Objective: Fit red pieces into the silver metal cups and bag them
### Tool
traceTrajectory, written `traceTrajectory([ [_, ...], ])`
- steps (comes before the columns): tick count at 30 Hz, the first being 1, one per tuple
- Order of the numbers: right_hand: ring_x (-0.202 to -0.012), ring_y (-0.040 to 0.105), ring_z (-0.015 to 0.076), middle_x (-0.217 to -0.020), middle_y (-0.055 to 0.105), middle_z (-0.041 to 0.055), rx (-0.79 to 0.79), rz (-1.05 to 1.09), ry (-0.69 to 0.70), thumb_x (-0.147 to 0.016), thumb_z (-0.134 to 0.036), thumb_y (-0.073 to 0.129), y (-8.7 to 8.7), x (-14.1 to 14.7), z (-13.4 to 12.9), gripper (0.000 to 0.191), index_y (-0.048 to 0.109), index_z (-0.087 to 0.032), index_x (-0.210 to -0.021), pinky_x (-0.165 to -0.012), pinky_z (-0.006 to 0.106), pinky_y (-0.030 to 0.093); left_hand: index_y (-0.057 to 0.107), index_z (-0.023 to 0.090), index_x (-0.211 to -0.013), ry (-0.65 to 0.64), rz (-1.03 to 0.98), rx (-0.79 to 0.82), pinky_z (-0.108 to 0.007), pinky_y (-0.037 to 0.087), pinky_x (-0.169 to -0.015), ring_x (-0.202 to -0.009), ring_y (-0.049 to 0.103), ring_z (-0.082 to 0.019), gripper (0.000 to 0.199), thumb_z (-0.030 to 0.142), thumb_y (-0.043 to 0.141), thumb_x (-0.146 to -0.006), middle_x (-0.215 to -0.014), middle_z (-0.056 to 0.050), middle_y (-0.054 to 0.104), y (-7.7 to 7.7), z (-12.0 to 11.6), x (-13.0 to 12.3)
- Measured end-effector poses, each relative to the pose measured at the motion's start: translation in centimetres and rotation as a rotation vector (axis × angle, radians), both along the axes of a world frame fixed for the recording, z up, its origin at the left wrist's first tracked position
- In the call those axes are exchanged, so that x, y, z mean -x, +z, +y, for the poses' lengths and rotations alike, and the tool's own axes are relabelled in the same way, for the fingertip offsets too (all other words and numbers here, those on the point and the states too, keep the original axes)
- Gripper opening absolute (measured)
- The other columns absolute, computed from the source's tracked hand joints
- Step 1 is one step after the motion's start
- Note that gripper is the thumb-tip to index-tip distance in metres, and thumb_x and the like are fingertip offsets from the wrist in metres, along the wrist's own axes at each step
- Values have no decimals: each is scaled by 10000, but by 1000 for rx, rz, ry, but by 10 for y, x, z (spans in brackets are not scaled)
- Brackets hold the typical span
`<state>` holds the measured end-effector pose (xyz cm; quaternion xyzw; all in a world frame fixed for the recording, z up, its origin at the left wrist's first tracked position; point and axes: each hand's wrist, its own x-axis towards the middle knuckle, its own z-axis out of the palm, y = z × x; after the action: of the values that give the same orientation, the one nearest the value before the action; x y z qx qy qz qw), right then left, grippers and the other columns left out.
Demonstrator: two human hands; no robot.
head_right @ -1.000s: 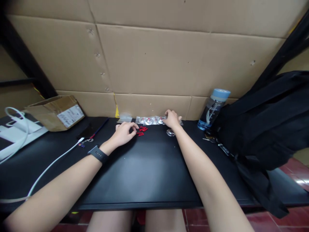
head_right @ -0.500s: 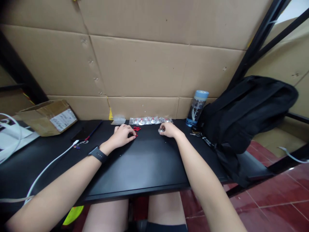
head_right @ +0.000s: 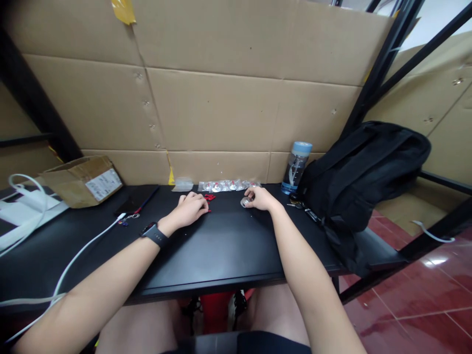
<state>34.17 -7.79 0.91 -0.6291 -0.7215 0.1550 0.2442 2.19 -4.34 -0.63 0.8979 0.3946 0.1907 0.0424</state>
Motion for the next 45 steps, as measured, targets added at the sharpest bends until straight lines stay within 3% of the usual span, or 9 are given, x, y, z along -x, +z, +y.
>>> traceTrajectory([
  [5, -723, 640, 132, -1006, 733, 31, -7, 3, -11, -679, -194, 862, 4, 3, -2, 387, 736, -194, -1045, -741, 262, 494, 647, 250, -900, -3, -65, 40, -411, 307, -917, -1067, 578, -252, 171, 349, 536, -984, -991, -39, 733, 3, 0, -5],
  [10, -715, 630, 130, -1062, 732, 51, -119, 92, -32, -714, -214, 835, 7, 8, -3, 387, 717, -196, -1082, -748, 282, 517, 701, 276, -969, 10, -148, 23, -429, 271, -958, -1102, 586, -262, 133, 394, 646, -941, -972, -26, 769, 10, -6, -9],
  [19, -891, 693, 175, -1214, 689, 78, -205, 490, 298, -720, -289, 816, -1, 64, -6, 480, 651, -227, -1167, -676, 258, 547, 688, 265, -955, 82, -247, 5, -435, 310, -961, -1109, 594, -265, 194, 368, 530, -1002, -1071, -34, 745, 19, -17, -14],
  [25, -964, 705, 202, -1221, 700, 67, -312, 548, 324, -746, -311, 808, 4, 97, -19, 433, 650, -247, -1144, -719, 284, 550, 658, 254, -973, 35, -357, 93, -407, 391, -982, -1180, 566, -253, 158, 355, 537, -983, -1195, -44, 662, 19, -20, -22],
  [35, -978, 717, 211, -1232, 686, 66, -255, 644, 343, -711, -372, 860, 4, 101, -21, 493, 637, -257, -1136, -720, 284, 557, 677, 240, -981, 52, -379, -9, -443, 385, -1015, -1224, 524, -273, 119, 280, 569, -950, -1269, -70, 611, 22, -28, -25],
  [39, -896, 707, 183, -1075, 708, 47, -172, 723, 343, -798, -497, 784, 4, 101, -19, 387, 633, -231, -1034, -781, 297, 566, 701, 238, -938, 89, -398, -88, -446, 373, -1024, -1228, 515, -282, 116, 307, 608, -938, -1256, -76, 611, 27, -34, -25],
  [42, -858, 675, 182, -889, 698, 27, -129, 629, 346, -921, -570, 618, 3, 98, -16, 355, 651, -216, -917, -770, 297, 549, 728, 245, -912, 119, -422, -136, -451, 359, -1025, -1227, 511, -286, 111, 325, 651, -919, -1242, -71, 618, 30, -37, -24],
  [45, -832, 646, 179, -875, 681, 19, -155, 568, 345, -935, -544, 604, 2, 95, -14, 333, 648, -215, -905, -737, 288, 533, 738, 246, -891, 104, -414, -150, -445, 356, -1014, -1224, 508, -288, 102, 324, 673, -903, -1224, -66, 629, 31, -38, -24],
])
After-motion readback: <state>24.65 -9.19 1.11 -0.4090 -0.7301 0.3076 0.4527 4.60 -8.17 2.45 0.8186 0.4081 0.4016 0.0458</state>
